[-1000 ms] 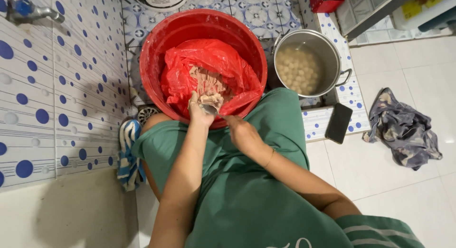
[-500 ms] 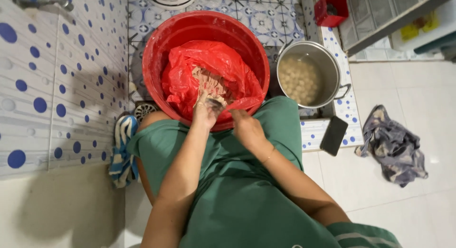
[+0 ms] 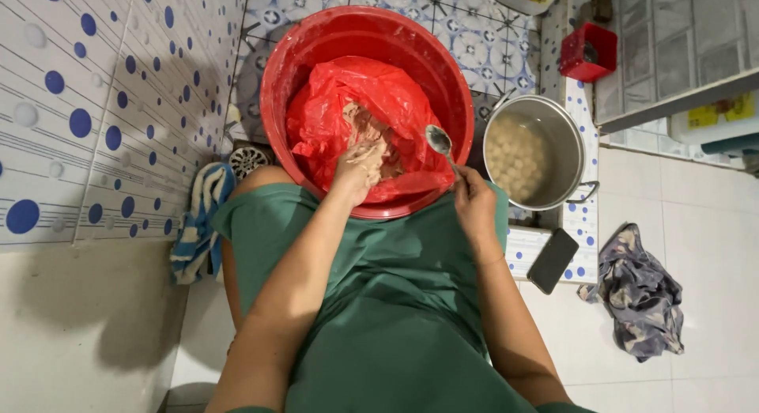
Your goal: Forming meatballs by hand and using a spoon to drop them into a pot of water
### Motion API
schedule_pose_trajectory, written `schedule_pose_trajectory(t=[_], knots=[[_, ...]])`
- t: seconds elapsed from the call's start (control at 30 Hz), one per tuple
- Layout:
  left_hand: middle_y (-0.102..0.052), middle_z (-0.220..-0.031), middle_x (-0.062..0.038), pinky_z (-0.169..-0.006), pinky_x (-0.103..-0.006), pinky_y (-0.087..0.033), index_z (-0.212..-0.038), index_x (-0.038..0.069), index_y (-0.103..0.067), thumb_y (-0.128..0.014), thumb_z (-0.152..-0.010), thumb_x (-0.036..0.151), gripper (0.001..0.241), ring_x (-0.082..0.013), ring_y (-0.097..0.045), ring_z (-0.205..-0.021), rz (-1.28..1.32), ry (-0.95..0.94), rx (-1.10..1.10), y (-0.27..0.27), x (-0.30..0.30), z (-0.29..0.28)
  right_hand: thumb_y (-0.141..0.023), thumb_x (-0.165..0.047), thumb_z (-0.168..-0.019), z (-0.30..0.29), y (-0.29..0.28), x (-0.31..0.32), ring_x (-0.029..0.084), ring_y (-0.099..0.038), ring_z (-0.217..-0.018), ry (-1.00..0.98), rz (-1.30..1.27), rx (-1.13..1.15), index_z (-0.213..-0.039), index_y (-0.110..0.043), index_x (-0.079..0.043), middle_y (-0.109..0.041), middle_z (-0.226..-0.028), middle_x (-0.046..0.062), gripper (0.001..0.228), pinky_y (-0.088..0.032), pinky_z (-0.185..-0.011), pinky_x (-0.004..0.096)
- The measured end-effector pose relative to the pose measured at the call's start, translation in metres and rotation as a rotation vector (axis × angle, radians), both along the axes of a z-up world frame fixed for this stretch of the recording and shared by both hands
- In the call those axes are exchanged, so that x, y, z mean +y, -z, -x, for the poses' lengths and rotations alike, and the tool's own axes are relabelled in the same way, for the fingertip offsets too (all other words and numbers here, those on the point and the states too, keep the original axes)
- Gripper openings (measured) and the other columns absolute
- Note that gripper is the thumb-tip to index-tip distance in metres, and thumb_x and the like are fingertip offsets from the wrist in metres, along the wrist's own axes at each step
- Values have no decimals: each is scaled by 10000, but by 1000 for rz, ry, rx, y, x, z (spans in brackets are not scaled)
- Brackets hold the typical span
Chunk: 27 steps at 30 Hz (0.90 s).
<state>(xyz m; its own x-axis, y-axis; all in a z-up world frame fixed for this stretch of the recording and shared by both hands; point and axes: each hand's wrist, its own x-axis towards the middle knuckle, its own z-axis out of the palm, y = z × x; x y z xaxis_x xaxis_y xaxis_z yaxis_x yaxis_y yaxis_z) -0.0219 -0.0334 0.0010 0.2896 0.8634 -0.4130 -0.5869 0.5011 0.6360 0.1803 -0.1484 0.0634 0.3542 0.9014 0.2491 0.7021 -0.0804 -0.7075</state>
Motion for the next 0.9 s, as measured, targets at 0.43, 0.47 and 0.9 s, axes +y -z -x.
schedule_pose_trajectory(t=[0.43,0.47,0.9], knots=[[-622,-575,-47,-286,-185,-413,-959,-5,-733,-878,-733,-44,271,-64,-528,-389,-210,62,254,29,8,-18,-600,-58,-1054,-30,51,23,228,-706,-767,58,59,17,-1201,-740,-84,-703,-707,97,205,-554,-729,391],[-619,-601,-42,-366,-208,-456,-905,0,-711,-894,-683,-48,292,-83,-559,-461,-256,49,321,32,8,-19,-590,-53,-1062,-27,50,24,217,-687,-762,50,48,41,-1205,-737,-68,-691,-705,99,205,-550,-731,384],[-423,-610,68,-476,-145,-390,-686,110,-467,-961,-768,130,501,-39,-493,-520,-496,67,387,11,14,-22,-573,-49,-1074,-29,64,28,178,-655,-759,55,30,108,-1223,-723,-40,-684,-698,86,212,-534,-732,343]])
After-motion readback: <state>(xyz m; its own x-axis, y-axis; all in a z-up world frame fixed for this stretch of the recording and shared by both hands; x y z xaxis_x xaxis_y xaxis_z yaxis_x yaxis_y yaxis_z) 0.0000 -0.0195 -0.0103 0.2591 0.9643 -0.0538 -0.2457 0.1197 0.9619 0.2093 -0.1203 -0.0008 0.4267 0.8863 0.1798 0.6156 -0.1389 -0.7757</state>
